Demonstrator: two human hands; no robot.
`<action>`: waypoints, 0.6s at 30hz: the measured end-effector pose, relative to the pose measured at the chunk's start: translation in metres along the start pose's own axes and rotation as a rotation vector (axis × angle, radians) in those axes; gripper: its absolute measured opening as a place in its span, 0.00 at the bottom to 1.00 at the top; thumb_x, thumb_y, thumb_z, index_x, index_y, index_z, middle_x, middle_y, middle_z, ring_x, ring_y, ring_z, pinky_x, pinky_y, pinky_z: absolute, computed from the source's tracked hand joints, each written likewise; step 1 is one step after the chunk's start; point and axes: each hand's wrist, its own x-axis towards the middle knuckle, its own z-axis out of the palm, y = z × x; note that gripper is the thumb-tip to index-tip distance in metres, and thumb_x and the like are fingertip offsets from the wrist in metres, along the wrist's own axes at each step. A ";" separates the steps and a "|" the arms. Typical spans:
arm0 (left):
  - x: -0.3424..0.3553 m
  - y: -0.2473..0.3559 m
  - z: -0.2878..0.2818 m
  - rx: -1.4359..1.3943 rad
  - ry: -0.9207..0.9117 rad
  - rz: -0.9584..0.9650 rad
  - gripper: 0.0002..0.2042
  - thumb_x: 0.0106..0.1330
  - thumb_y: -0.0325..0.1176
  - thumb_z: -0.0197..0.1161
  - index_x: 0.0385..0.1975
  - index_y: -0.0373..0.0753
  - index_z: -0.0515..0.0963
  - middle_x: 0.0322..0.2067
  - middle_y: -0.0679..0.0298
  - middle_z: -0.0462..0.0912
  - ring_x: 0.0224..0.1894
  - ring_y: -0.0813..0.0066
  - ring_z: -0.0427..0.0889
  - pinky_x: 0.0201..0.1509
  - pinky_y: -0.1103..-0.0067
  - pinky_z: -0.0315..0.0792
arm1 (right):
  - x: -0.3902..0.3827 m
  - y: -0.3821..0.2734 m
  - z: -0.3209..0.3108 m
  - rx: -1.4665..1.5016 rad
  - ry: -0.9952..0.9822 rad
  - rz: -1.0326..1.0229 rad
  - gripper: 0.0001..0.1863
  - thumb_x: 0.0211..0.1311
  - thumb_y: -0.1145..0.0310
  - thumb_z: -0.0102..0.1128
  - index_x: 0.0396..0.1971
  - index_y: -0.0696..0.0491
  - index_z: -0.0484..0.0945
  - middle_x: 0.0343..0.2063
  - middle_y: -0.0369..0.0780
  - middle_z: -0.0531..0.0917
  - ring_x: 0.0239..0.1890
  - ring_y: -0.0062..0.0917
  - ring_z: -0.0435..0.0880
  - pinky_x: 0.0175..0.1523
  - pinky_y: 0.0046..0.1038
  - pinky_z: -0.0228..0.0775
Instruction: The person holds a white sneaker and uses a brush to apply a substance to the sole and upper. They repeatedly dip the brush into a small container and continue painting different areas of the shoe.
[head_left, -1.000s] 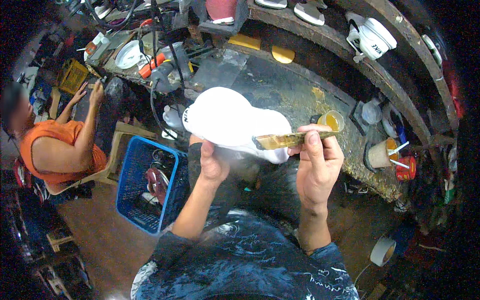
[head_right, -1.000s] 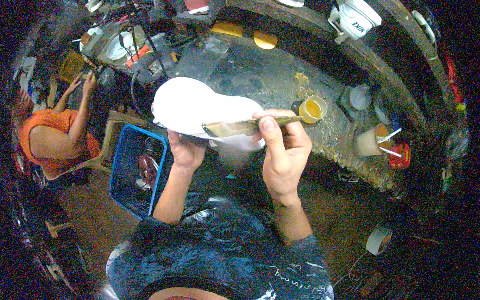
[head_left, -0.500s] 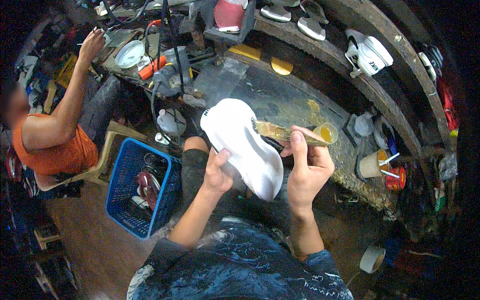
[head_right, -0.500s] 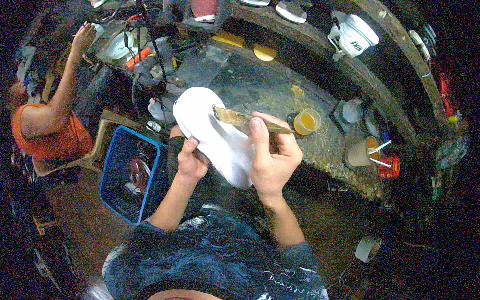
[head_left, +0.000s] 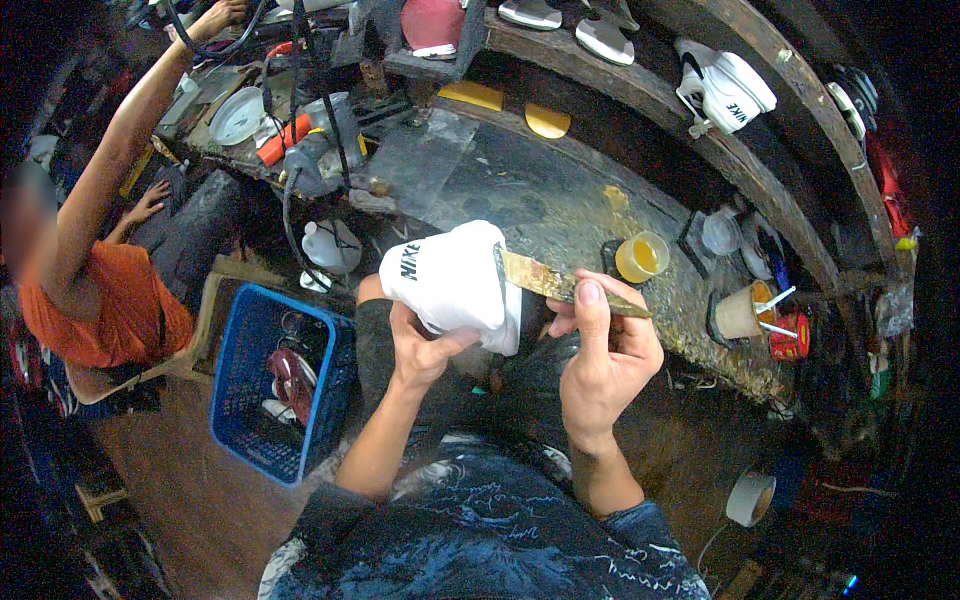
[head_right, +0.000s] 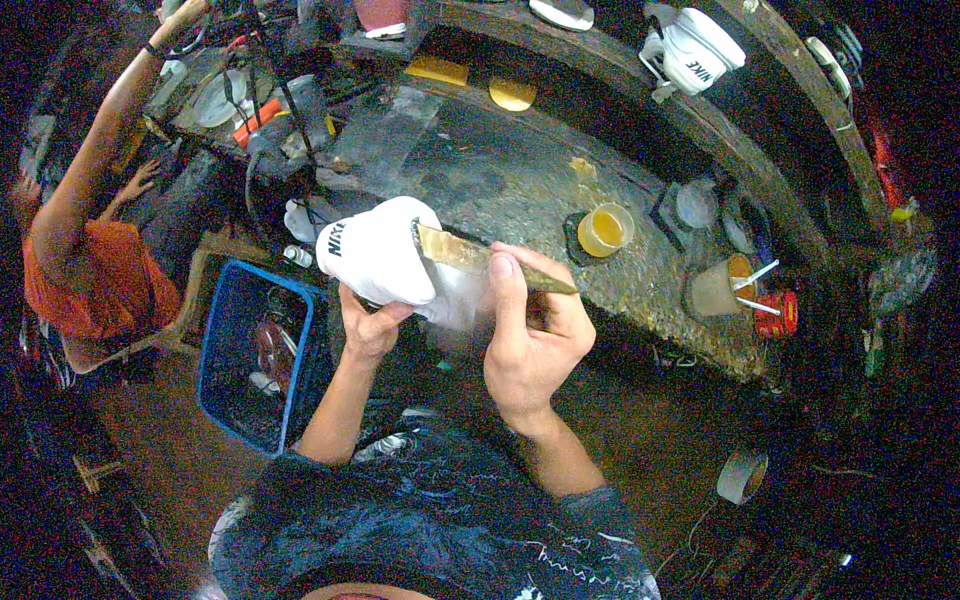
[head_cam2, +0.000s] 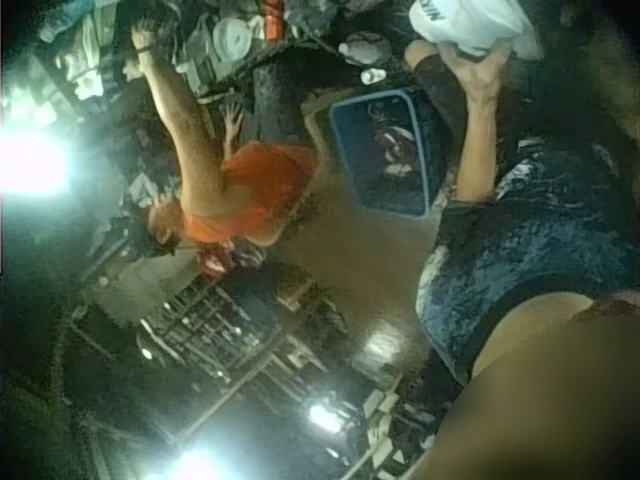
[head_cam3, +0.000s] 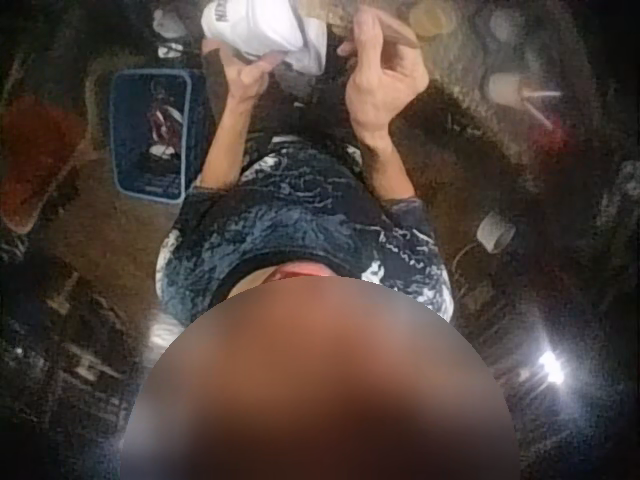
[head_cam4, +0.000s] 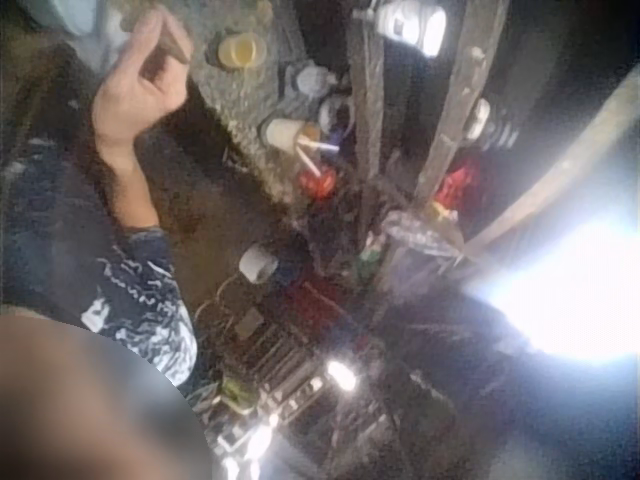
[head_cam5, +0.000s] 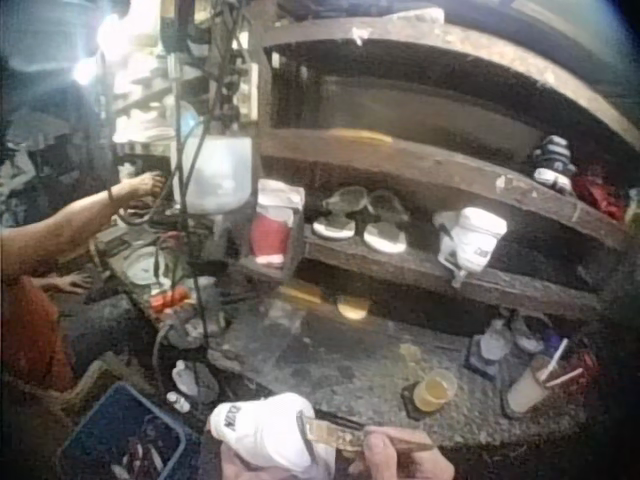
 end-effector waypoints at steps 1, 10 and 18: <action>0.000 0.000 -0.001 0.018 0.002 0.006 0.42 0.42 0.29 0.83 0.63 0.30 0.72 0.54 0.57 0.83 0.55 0.65 0.84 0.63 0.69 0.76 | 0.000 0.000 -0.001 0.011 -0.004 0.011 0.07 0.71 0.75 0.66 0.44 0.60 0.86 0.37 0.37 0.89 0.33 0.14 0.82 0.39 0.19 0.74; -0.004 0.008 -0.008 0.272 -0.007 0.184 0.46 0.40 0.32 0.86 0.64 0.29 0.70 0.56 0.53 0.83 0.57 0.62 0.84 0.65 0.66 0.75 | 0.012 -0.012 -0.011 0.068 -0.028 0.031 0.11 0.74 0.70 0.63 0.45 0.63 0.83 0.30 0.41 0.85 0.28 0.21 0.84 0.32 0.21 0.75; 0.003 0.012 -0.013 0.326 -0.059 0.227 0.51 0.39 0.35 0.87 0.66 0.26 0.66 0.64 0.44 0.76 0.65 0.55 0.78 0.74 0.60 0.68 | 0.014 -0.018 -0.010 0.060 -0.034 0.025 0.07 0.71 0.72 0.68 0.42 0.59 0.86 0.30 0.35 0.86 0.26 0.14 0.78 0.32 0.18 0.69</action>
